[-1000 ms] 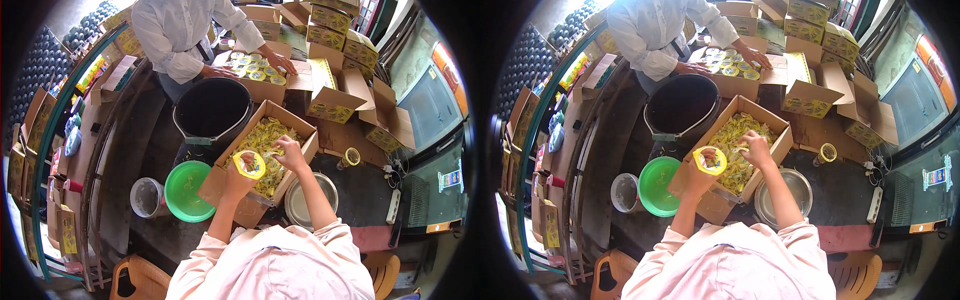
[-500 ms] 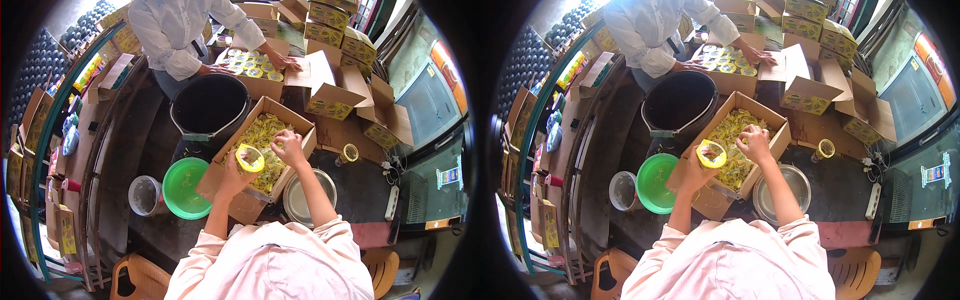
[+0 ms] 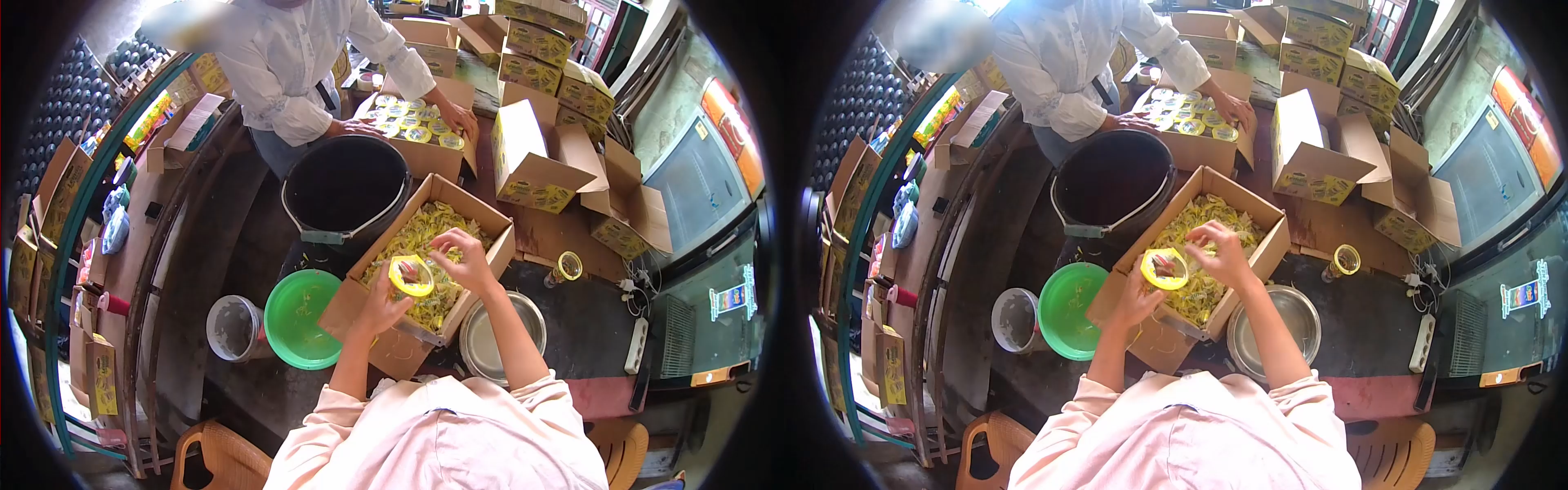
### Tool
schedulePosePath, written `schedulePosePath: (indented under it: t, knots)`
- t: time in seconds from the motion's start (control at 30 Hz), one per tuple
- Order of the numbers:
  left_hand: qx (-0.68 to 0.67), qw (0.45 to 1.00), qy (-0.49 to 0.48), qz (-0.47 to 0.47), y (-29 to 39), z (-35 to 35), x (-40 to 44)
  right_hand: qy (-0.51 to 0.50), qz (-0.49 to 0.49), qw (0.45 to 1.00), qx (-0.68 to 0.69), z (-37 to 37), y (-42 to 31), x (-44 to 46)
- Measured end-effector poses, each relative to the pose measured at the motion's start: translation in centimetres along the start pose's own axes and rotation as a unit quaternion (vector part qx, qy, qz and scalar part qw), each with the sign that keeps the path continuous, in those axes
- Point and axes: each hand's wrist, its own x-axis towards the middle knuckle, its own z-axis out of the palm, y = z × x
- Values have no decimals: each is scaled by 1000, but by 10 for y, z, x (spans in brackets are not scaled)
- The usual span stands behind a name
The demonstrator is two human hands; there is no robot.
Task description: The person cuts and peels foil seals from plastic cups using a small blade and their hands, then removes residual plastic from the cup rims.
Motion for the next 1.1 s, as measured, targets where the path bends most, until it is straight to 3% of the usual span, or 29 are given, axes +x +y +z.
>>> schedulePosePath:
  t: [0.2, 0.3, 0.43, 0.57, 0.67, 0.77, 0.87, 1.0, 1.1]
  knots:
    - [80, 995, -62, -11, 59, 6, 12, -75, -163, 979, -92, 0, -46, 7]
    - [93, 995, -43, -12, 58, 8, 13, -105, -137, 980, -101, 3, -41, 3]
    - [94, 995, -46, 0, 62, 8, 15, -116, -203, 948, -218, 3, -41, 2]
    - [75, 994, -73, -4, 70, 9, 18, -121, -244, 934, -233, 3, -30, 5]
    - [80, 992, -95, -10, 67, 7, 19, -156, -220, 936, -226, 1, -29, 4]
    - [68, 993, -94, -18, 67, 7, 20, -141, -152, 970, -130, -1, -29, 2]
    - [58, 996, -70, 23, 63, 10, 22, -81, -128, 988, -31, 6, -21, 5]
    - [65, 997, -40, 3, 59, 18, 23, -13, -39, 998, 45, 9, -6, 5]
    - [127, 991, -15, 47, 59, 20, 26, 36, 17, 996, 76, 17, 0, 4]
